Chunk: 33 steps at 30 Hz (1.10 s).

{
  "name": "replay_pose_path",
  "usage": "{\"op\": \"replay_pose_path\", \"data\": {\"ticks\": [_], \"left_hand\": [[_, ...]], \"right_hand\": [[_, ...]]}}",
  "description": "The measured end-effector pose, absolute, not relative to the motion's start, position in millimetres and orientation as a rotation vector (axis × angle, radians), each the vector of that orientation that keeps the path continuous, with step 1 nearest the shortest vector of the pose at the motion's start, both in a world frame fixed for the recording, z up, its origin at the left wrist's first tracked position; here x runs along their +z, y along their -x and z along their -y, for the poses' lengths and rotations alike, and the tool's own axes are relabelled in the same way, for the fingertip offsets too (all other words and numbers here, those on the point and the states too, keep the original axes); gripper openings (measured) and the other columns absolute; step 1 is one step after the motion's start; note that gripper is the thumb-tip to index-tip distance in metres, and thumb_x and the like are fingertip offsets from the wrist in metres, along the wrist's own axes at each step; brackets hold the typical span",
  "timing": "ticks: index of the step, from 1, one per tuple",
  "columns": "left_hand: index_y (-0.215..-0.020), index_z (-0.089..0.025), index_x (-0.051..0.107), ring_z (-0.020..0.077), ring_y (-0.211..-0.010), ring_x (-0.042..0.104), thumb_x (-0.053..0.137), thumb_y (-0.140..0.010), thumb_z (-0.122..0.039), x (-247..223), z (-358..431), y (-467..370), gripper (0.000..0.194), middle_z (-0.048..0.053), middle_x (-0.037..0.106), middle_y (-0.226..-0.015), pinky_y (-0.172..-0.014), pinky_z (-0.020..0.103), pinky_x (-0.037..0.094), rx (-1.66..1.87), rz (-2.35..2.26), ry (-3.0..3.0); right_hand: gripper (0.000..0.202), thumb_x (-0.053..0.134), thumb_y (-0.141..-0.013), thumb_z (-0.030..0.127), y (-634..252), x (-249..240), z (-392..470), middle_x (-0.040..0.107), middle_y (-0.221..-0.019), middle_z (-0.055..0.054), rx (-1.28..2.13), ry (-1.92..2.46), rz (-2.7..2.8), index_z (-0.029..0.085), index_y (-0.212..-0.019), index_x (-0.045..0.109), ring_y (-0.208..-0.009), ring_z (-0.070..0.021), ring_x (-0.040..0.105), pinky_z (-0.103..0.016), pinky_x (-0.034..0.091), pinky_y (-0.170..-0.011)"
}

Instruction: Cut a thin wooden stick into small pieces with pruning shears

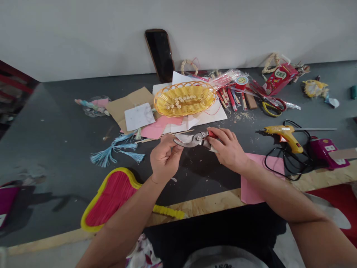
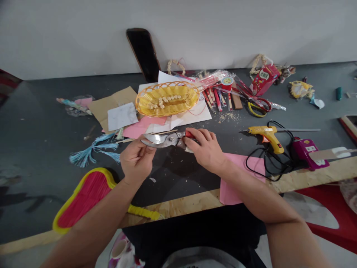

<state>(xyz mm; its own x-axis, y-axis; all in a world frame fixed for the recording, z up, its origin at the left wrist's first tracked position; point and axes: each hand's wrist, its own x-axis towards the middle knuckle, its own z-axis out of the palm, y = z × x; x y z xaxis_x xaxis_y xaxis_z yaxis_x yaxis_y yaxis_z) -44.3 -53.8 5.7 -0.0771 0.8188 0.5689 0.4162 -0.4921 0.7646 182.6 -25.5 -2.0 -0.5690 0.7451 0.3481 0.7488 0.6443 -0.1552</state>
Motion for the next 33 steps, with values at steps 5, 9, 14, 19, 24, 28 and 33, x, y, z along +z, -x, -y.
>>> {"op": "replay_pose_path", "data": {"ticks": [5, 9, 14, 19, 24, 28, 33], "left_hand": [[-0.073, -0.021, 0.057, 0.0144, -0.068, 0.059, 0.059, -0.096, -0.037, 5.7, 53.7, 44.5, 0.028, 0.0, 0.061, -0.069, -0.07, 0.03, 0.051, 1.59, -1.381, -1.856], [-0.075, -0.021, 0.059, 0.0147, -0.069, 0.06, 0.059, -0.096, -0.036, 6.0, 54.6, 44.3, 0.026, 0.001, 0.063, -0.07, -0.07, 0.03, 0.051, 1.584, -1.39, -1.873], [-0.082, -0.02, 0.065, 0.016, -0.074, 0.065, 0.058, -0.097, -0.035, 7.4, 56.2, 43.8, 0.022, 0.002, 0.069, -0.077, -0.07, 0.031, 0.052, 1.573, -1.389, -1.875], [-0.09, -0.021, 0.07, 0.0172, -0.079, 0.067, 0.058, -0.097, -0.033, 8.0, 54.7, 43.0, 0.019, 0.004, 0.074, -0.081, -0.074, 0.033, 0.052, 1.535, -1.346, -1.891], [-0.096, -0.022, 0.073, 0.0166, -0.075, 0.066, 0.06, -0.096, -0.034, 8.1, 52.3, 43.1, 0.017, 0.004, 0.076, -0.083, -0.079, 0.036, 0.05, 1.491, -1.386, -1.948], [-0.092, -0.022, 0.074, 0.016, -0.075, 0.066, 0.061, -0.095, -0.03, 9.1, 50.8, 43.4, 0.015, 0.002, 0.076, -0.08, -0.081, 0.036, 0.048, 1.467, -1.381, -2.029], [-0.087, -0.022, 0.074, 0.0179, -0.081, 0.07, 0.063, -0.093, -0.033, 9.3, 49.2, 41.9, 0.017, 0.002, 0.078, -0.083, -0.086, 0.037, 0.045, 1.298, -1.471, -2.134]], "right_hand": [[0.037, 0.051, -0.094, 0.011, -184.1, -1.1, 25.7, 0.059, -0.137, -0.01, -0.042, 1.18, 2.481, 0.029, -0.124, 0.063, -0.119, -0.0269, 0.049, -0.042, 0.044, -0.091], [0.038, 0.049, -0.093, 0.008, -186.6, -2.6, 25.3, 0.06, -0.135, -0.009, -0.061, 1.169, 2.48, 0.029, -0.121, 0.064, -0.117, -0.0264, 0.05, -0.041, 0.044, -0.09], [0.034, 0.045, -0.095, 0.008, -187.0, -5.0, 23.1, 0.064, -0.124, -0.009, -0.084, 1.133, 2.494, 0.027, -0.114, 0.066, -0.106, -0.0234, 0.055, -0.038, 0.047, -0.087], [0.027, 0.047, -0.095, 0.016, -191.1, -1.2, 15.0, 0.063, -0.124, -0.01, 0.025, 1.235, 2.324, 0.026, -0.113, 0.064, -0.109, -0.025, 0.058, -0.041, 0.051, -0.092], [0.033, 0.05, -0.095, 0.027, -211.7, -3.4, -6.9, 0.054, -0.132, -0.015, 0.177, 1.463, 1.968, 0.023, -0.128, 0.053, -0.128, -0.0281, 0.05, -0.048, 0.049, -0.103], [0.047, 0.05, -0.092, 0.028, -226.3, -14.2, -22.7, 0.049, -0.136, -0.019, 0.257, 1.509, 1.894, 0.017, -0.137, 0.044, -0.133, -0.0287, 0.047, -0.05, 0.045, -0.108], [0.056, 0.053, -0.085, 0.023, -231.0, -24.5, -30.7, 0.046, -0.145, -0.021, 0.252, 1.67, 1.924, 0.016, -0.141, 0.046, -0.14, -0.0353, 0.039, -0.058, 0.038, -0.112]]}}
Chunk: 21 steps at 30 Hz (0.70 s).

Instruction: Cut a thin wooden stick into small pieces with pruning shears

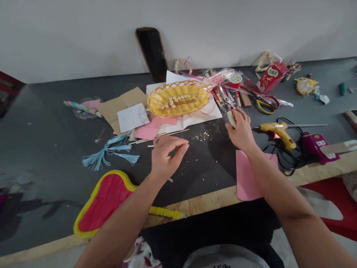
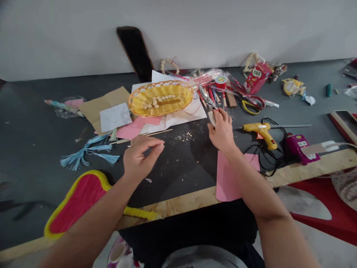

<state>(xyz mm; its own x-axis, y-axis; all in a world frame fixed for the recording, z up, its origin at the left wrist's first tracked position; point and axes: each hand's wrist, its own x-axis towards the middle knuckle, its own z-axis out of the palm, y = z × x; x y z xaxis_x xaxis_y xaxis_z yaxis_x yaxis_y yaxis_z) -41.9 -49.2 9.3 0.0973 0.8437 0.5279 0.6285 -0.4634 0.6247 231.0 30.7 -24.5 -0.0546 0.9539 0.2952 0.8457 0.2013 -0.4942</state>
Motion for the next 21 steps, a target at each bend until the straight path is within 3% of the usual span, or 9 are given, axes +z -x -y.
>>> {"op": "replay_pose_path", "data": {"ticks": [7, 12, 18, 21], "left_hand": [[-0.085, -0.025, 0.076, 0.0216, -0.087, 0.071, 0.065, -0.092, -0.033, 1.7, 45.0, 39.2, 0.016, 0.001, 0.079, -0.087, -0.092, 0.042, 0.037, 0.86, -1.614, -2.222], [-0.086, -0.025, 0.076, 0.0242, -0.09, 0.069, 0.066, -0.091, -0.029, -0.5, 43.8, 38.9, 0.011, 0.001, 0.079, -0.09, -0.091, 0.045, 0.034, 0.682, -1.661, -2.25], [-0.093, -0.025, 0.076, 0.0279, -0.098, 0.069, 0.07, -0.088, -0.026, -2.2, 43.1, 38.2, 0.008, 0.004, 0.078, -0.096, -0.093, 0.047, 0.036, 0.625, -1.706, -2.221], [-0.102, -0.024, 0.075, 0.0288, -0.101, 0.069, 0.073, -0.085, -0.025, -3.5, 43.2, 37.7, 0.017, 0.005, 0.078, -0.099, -0.094, 0.047, 0.038, 0.638, -1.703, -2.179]], "right_hand": [[0.063, 0.056, -0.085, 0.021, -222.4, -19.4, -23.4, 0.045, -0.155, -0.016, 0.217, 1.882, 2.012, 0.02, -0.147, 0.045, -0.129, -0.0428, 0.045, -0.066, 0.043, -0.097], [0.031, 0.052, -0.096, 0.025, -207.5, -10.2, -9.8, 0.061, -0.137, -0.008, 0.061, 1.557, 2.159, 0.027, -0.123, 0.067, -0.125, -0.0339, 0.044, -0.053, 0.043, -0.098], [0.026, 0.053, -0.099, 0.026, -183.6, -19.5, -4.3, 0.066, -0.129, -0.005, 0.147, 1.35, 2.398, 0.029, -0.118, 0.071, -0.118, -0.0292, 0.048, -0.05, 0.038, -0.097], [0.022, 0.054, -0.099, 0.027, -181.3, -22.8, -6.6, 0.066, -0.129, -0.005, 0.137, 1.357, 2.415, 0.027, -0.11, 0.073, -0.119, -0.0291, 0.047, -0.049, 0.036, -0.097]]}}
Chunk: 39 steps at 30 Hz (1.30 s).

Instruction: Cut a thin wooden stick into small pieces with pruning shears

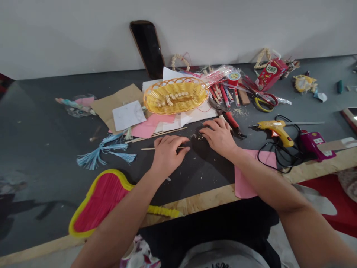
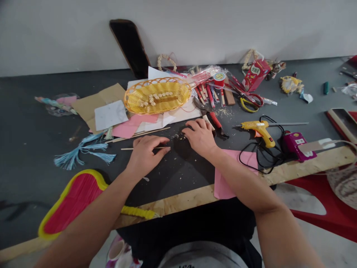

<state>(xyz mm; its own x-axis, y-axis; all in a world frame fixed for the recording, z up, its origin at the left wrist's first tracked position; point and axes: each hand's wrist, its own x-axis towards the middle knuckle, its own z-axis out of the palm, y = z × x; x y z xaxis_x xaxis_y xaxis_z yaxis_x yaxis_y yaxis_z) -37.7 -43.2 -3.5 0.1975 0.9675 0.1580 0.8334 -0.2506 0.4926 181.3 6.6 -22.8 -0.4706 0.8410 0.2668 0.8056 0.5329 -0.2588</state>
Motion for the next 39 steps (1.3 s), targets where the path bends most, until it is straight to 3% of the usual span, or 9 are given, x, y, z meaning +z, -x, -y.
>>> {"op": "replay_pose_path", "data": {"ticks": [5, 10, 16, 22, 29, 36, 39], "left_hand": [[-0.101, -0.022, 0.073, 0.0265, -0.1, 0.068, 0.069, -0.087, -0.025, -5.1, 43.5, 38.4, 0.015, 0.006, 0.077, -0.1, -0.092, 0.043, 0.048, 0.785, -1.612, -2.169], [-0.103, -0.019, 0.071, 0.0223, -0.097, 0.068, 0.063, -0.091, -0.025, -5.1, 45.3, 38.6, 0.016, 0.007, 0.075, -0.1, -0.086, 0.035, 0.055, 0.924, -1.506, -2.158], [-0.103, -0.02, 0.071, 0.0211, -0.095, 0.068, 0.064, -0.091, -0.023, -6.5, 45.5, 38.1, 0.015, 0.006, 0.074, -0.099, -0.085, 0.035, 0.056, 0.942, -1.477, -2.163], [-0.1, -0.02, 0.071, 0.0182, -0.087, 0.068, 0.06, -0.092, -0.025, -4.1, 45.6, 36.3, 0.015, 0.006, 0.074, -0.098, -0.078, 0.031, 0.056, 0.922, -1.436, -2.115], [-0.095, -0.019, 0.073, 0.0115, -0.064, 0.059, 0.061, -0.09, -0.031, 1.2, 46.9, 31.6, 0.017, 0.003, 0.071, -0.088, -0.063, 0.024, 0.05, 0.833, -1.313, -1.921], [-0.096, -0.02, 0.074, 0.0134, -0.067, 0.061, 0.061, -0.088, -0.031, 0.9, 45.9, 29.3, 0.019, 0.003, 0.072, -0.085, -0.063, 0.024, 0.047, 0.743, -1.267, -1.83], [-0.096, -0.02, 0.074, 0.014, -0.069, 0.063, 0.06, -0.089, -0.033, 0.5, 46.0, 29.8, 0.021, 0.003, 0.073, -0.087, -0.064, 0.025, 0.048, 0.746, -1.272, -1.81]], "right_hand": [[0.021, 0.053, -0.099, 0.025, -183.2, -22.0, -7.6, 0.068, -0.125, -0.006, 0.125, 1.327, 2.418, 0.025, -0.097, 0.074, -0.119, -0.0295, 0.045, -0.048, 0.038, -0.095], [0.021, 0.056, -0.095, 0.019, -184.7, -21.5, -9.5, 0.067, -0.122, -0.011, 0.187, 1.289, 2.373, 0.02, -0.108, 0.072, -0.114, -0.0297, 0.048, -0.047, 0.041, -0.099], [0.023, 0.051, -0.097, 0.021, -185.9, -19.4, -10.6, 0.067, -0.121, -0.01, 0.222, 1.284, 2.391, 0.021, -0.097, 0.074, -0.113, -0.03, 0.047, -0.049, 0.043, -0.098], [0.019, 0.056, -0.096, 0.022, -187.2, -19.3, -15.7, 0.069, -0.115, -0.011, 0.24, 1.249, 2.38, 0.02, -0.095, 0.075, -0.111, -0.0283, 0.05, -0.047, 0.043, -0.102], [0.02, 0.053, -0.098, 0.023, -186.8, -20.2, -15.1, 0.068, -0.118, -0.011, 0.222, 1.278, 2.383, 0.02, -0.094, 0.072, -0.113, -0.0279, 0.052, -0.046, 0.042, -0.1], [0.027, 0.042, -0.101, 0.023, -184.5, -17.8, -13.7, 0.07, -0.092, -0.01, 0.235, 1.285, 2.425, 0.019, -0.094, 0.067, -0.091, -0.0254, 0.056, -0.04, 0.044, -0.088], [0.025, 0.043, -0.1, 0.021, -185.1, -19.3, -15.1, 0.07, -0.092, -0.009, 0.26, 1.285, 2.401, 0.019, -0.094, 0.067, -0.089, -0.0249, 0.056, -0.038, 0.044, -0.085]]}}
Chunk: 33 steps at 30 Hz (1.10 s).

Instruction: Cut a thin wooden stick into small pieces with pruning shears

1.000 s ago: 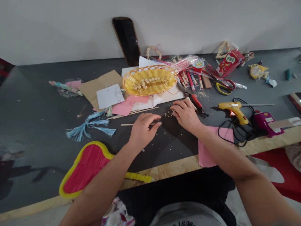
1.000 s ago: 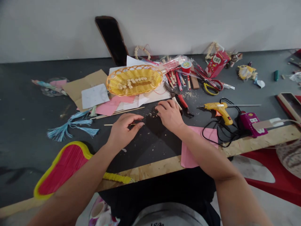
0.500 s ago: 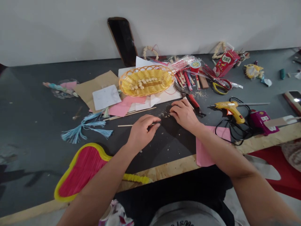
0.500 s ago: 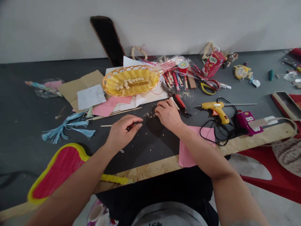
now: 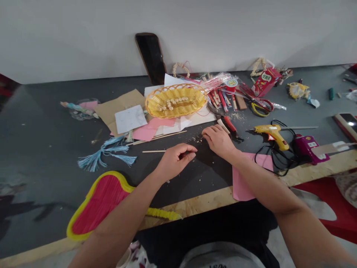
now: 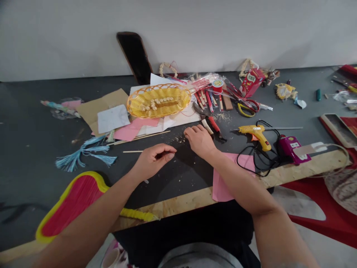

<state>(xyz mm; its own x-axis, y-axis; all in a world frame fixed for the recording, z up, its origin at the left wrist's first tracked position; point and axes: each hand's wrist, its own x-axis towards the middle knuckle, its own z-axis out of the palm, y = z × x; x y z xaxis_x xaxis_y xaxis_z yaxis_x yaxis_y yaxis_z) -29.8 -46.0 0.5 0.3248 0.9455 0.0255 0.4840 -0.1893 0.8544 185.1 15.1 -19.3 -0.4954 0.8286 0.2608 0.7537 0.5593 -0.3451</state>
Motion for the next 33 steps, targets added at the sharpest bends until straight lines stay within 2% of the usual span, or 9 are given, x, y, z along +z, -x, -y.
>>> {"op": "replay_pose_path", "data": {"ticks": [5, 9, 12, 16, 19, 22, 25, 28, 33], "left_hand": [[-0.094, -0.02, 0.074, 0.0147, -0.072, 0.065, 0.06, -0.089, -0.033, -0.6, 46.3, 29.7, 0.02, 0.004, 0.075, -0.089, -0.068, 0.026, 0.05, 0.778, -1.272, -1.801], [-0.098, -0.019, 0.074, 0.0175, -0.079, 0.067, 0.06, -0.089, -0.037, 0.6, 45.7, 28.6, 0.024, 0.006, 0.076, -0.092, -0.072, 0.028, 0.051, 0.811, -1.273, -1.691], [-0.099, -0.018, 0.074, 0.0158, -0.072, 0.062, 0.06, -0.089, -0.043, 4.2, 45.9, 27.5, 0.03, 0.006, 0.074, -0.086, -0.065, 0.027, 0.049, 0.8, -1.198, -1.564], [-0.089, -0.017, 0.073, 0.0097, -0.055, 0.045, 0.065, -0.085, -0.052, 6.3, 46.9, 26.3, 0.036, 0.0, 0.058, -0.064, -0.052, 0.022, 0.039, 0.771, -1.087, -1.35], [-0.086, -0.016, 0.074, 0.0091, -0.057, 0.044, 0.074, -0.078, -0.056, 1.6, 46.0, 27.0, 0.04, 0.002, 0.062, -0.069, -0.052, 0.022, 0.038, 0.825, -1.056, -1.202], [-0.077, -0.016, 0.074, 0.0093, -0.058, 0.046, 0.081, -0.071, -0.052, -5.4, 43.9, 29.3, 0.037, 0.004, 0.067, -0.072, -0.052, 0.023, 0.037, 0.892, -1.042, -1.101], [-0.07, -0.016, 0.073, 0.009, -0.059, 0.048, 0.088, -0.065, -0.044, -9.4, 42.4, 31.5, 0.031, 0.002, 0.067, -0.068, -0.055, 0.022, 0.038, 0.928, -1.033, -1.062], [-0.07, -0.017, 0.074, 0.0094, -0.059, 0.049, 0.09, -0.062, -0.042, -8.7, 42.0, 32.0, 0.031, 0.002, 0.068, -0.067, -0.055, 0.022, 0.039, 0.957, -1.031, -1.057], [-0.076, -0.017, 0.078, 0.0101, -0.058, 0.049, 0.088, -0.064, -0.048, -2.7, 42.0, 30.3, 0.035, 0.004, 0.07, -0.067, -0.054, 0.023, 0.039, 1.01, -1.073, -1.073]], "right_hand": [[0.018, 0.05, -0.094, 0.014, -185.6, -17.8, -14.8, 0.072, -0.092, -0.007, 0.319, 1.152, 2.286, 0.02, -0.092, 0.066, -0.092, -0.0233, 0.059, -0.036, 0.047, -0.086], [0.016, 0.051, -0.097, 0.021, -179.4, -11.2, -4.7, 0.073, -0.091, -0.006, 0.366, 0.961, 2.175, 0.022, -0.094, 0.067, -0.091, -0.0211, 0.062, -0.037, 0.05, -0.085], [0.015, 0.055, -0.099, 0.023, -173.3, -9.8, 5.3, 0.076, -0.091, -0.003, 0.389, 0.709, 2.148, 0.024, -0.101, 0.069, -0.087, -0.0181, 0.064, -0.037, 0.052, -0.085], [0.023, 0.058, -0.098, 0.023, -171.2, -11.8, 11.3, 0.078, -0.098, -0.001, 0.341, 0.606, 2.163, 0.031, -0.115, 0.071, -0.087, -0.0174, 0.064, -0.039, 0.055, -0.087], [0.028, 0.056, -0.098, 0.024, -173.1, -12.7, 11.6, 0.078, -0.099, -0.001, 0.285, 0.625, 2.218, 0.034, -0.12, 0.071, -0.091, -0.0185, 0.064, -0.04, 0.057, -0.086], [0.031, 0.053, -0.099, 0.02, -173.5, -12.7, 12.6, 0.078, -0.102, 0.0, 0.24, 0.601, 2.253, 0.035, -0.119, 0.071, -0.091, -0.0169, 0.065, -0.038, 0.058, -0.087], [0.033, 0.053, -0.098, 0.014, -171.2, -11.2, 15.5, 0.078, -0.106, 0.001, 0.186, 0.513, 2.235, 0.033, -0.12, 0.069, -0.092, -0.0148, 0.067, -0.034, 0.058, -0.087], [0.033, 0.053, -0.097, 0.01, -168.1, -8.7, 18.4, 0.077, -0.109, -0.003, 0.148, 0.437, 2.175, 0.026, -0.122, 0.068, -0.097, -0.0145, 0.067, -0.033, 0.057, -0.089], [0.021, 0.054, -0.098, 0.019, -166.3, -10.6, 17.2, 0.076, -0.103, -0.009, 0.254, 0.607, 2.165, 0.02, -0.114, 0.069, -0.097, -0.0169, 0.068, -0.034, 0.057, -0.086]]}}
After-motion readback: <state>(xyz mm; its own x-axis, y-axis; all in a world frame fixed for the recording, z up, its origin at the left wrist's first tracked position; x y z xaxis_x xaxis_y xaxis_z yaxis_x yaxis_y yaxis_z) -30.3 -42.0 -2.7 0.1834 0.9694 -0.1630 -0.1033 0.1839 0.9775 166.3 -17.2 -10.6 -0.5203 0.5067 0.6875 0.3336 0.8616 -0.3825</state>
